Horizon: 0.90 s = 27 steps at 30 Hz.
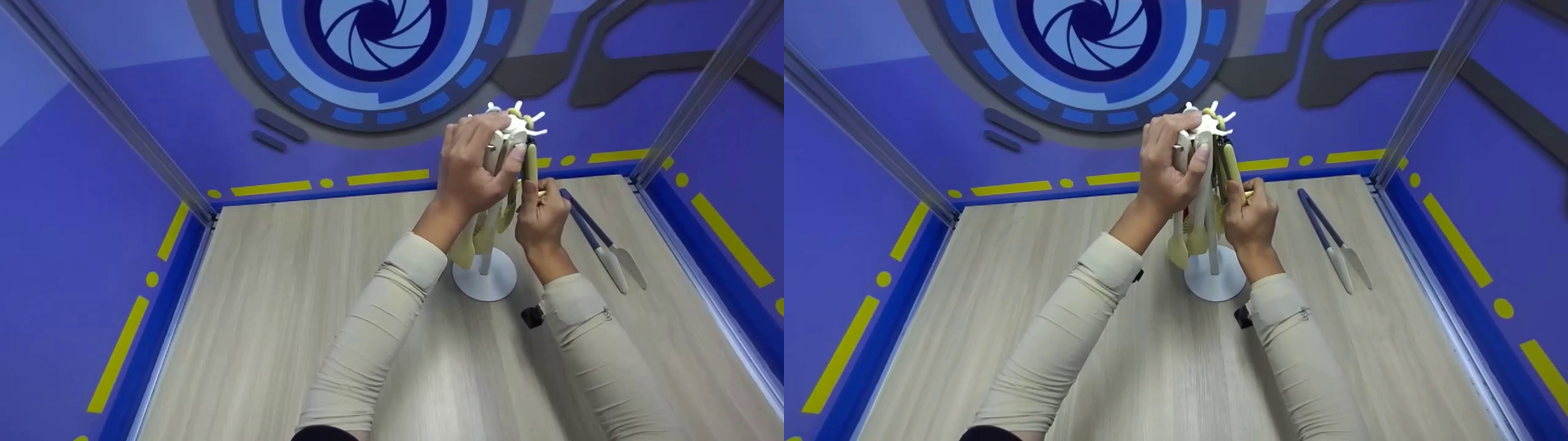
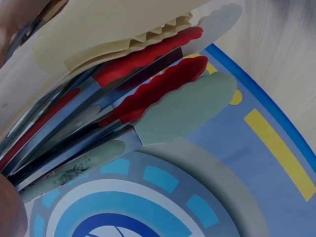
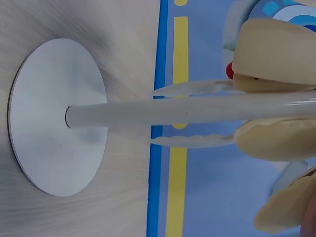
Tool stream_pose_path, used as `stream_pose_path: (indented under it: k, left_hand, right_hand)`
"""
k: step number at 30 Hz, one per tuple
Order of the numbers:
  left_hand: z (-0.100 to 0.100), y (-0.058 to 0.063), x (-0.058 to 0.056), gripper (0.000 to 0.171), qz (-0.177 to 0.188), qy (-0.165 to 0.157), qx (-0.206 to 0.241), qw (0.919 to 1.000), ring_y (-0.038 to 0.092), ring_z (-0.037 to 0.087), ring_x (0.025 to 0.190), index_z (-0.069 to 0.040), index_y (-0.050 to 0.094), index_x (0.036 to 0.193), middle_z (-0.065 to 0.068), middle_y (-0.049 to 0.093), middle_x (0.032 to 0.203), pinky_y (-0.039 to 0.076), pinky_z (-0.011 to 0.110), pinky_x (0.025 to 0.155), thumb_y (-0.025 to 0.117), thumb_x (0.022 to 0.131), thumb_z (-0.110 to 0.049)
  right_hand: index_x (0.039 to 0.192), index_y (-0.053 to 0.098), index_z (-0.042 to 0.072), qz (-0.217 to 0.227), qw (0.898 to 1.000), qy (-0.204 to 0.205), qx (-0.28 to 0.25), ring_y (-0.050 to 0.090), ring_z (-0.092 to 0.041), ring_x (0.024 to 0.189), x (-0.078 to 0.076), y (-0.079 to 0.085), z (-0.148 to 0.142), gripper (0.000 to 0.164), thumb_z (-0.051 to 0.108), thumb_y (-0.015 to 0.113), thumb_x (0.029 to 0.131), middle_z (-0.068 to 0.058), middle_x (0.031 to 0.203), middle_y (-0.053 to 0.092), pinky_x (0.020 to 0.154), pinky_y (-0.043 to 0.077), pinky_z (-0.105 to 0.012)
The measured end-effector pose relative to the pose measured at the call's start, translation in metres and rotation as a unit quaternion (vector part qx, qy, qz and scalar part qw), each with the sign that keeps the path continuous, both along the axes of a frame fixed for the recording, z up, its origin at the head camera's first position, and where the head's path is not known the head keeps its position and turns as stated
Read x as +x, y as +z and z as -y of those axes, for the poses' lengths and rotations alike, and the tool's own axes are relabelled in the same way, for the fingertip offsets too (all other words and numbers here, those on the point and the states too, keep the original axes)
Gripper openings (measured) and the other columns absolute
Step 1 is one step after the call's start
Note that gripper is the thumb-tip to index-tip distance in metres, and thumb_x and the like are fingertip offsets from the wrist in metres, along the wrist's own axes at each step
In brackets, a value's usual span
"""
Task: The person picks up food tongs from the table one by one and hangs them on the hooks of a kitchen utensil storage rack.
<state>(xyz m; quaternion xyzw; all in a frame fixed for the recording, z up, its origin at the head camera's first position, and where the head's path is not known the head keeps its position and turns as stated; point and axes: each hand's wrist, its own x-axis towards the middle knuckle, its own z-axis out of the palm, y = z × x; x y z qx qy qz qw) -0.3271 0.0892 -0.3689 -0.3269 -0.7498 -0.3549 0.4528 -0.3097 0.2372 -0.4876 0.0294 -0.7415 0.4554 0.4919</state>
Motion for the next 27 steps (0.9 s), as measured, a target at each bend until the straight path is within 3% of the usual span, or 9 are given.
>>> stream_pose_path:
  k: [8, 14, 21, 27]
  left_hand:
    - [0.003, 0.0, -0.001, 0.038, 0.007, 0.004, -0.014, 0.9999, 0.061, 0.013, 0.11, -0.014, 0.065, 0.115, -0.001, 0.07, 0.122, 0.041, 0.025, 0.092, 0.055, 0.091, -0.041]
    - [0.005, 0.001, -0.001, 0.038, 0.008, 0.005, -0.022, 0.9997, 0.061, 0.014, 0.112, -0.014, 0.065, 0.117, -0.001, 0.069, 0.123, 0.04, 0.025, 0.094, 0.055, 0.091, -0.041]
    - [0.01, 0.007, -0.001, 0.039, -0.006, -0.016, -0.024, 0.9996, 0.062, 0.012, 0.111, -0.013, 0.068, 0.117, -0.001, 0.072, 0.121, 0.042, 0.025, 0.094, 0.059, 0.092, -0.042]
    - [0.013, 0.015, -0.001, 0.041, -0.019, -0.034, -0.023, 0.999, 0.065, 0.009, 0.103, -0.015, 0.075, 0.109, -0.003, 0.075, 0.11, 0.044, 0.024, 0.086, 0.066, 0.09, -0.05]
  right_hand:
    - [0.079, 0.052, -0.005, -0.002, 1.0, 0.009, 0.006, 0.042, -0.001, 0.052, -0.002, -0.002, 0.008, 0.063, 0.055, 0.048, 0.099, -0.011, 0.061, 0.05, 0.049, 0.032, -0.01]
    - [0.078, 0.052, -0.005, -0.009, 1.0, 0.004, -0.011, 0.041, -0.002, 0.051, -0.009, -0.003, 0.013, 0.066, 0.057, 0.046, 0.099, -0.008, 0.06, 0.049, 0.048, 0.031, -0.012]
    - [0.076, 0.049, 0.006, -0.014, 0.996, 0.049, -0.077, 0.043, 0.006, 0.045, -0.019, -0.005, 0.024, 0.058, 0.059, 0.045, 0.098, 0.008, 0.058, 0.046, 0.045, 0.034, -0.01]
    - [0.083, 0.052, -0.012, -0.008, 0.994, 0.06, -0.089, 0.043, 0.014, 0.059, -0.013, 0.008, 0.037, 0.069, 0.054, 0.041, 0.102, 0.016, 0.068, 0.046, 0.057, 0.034, -0.008]
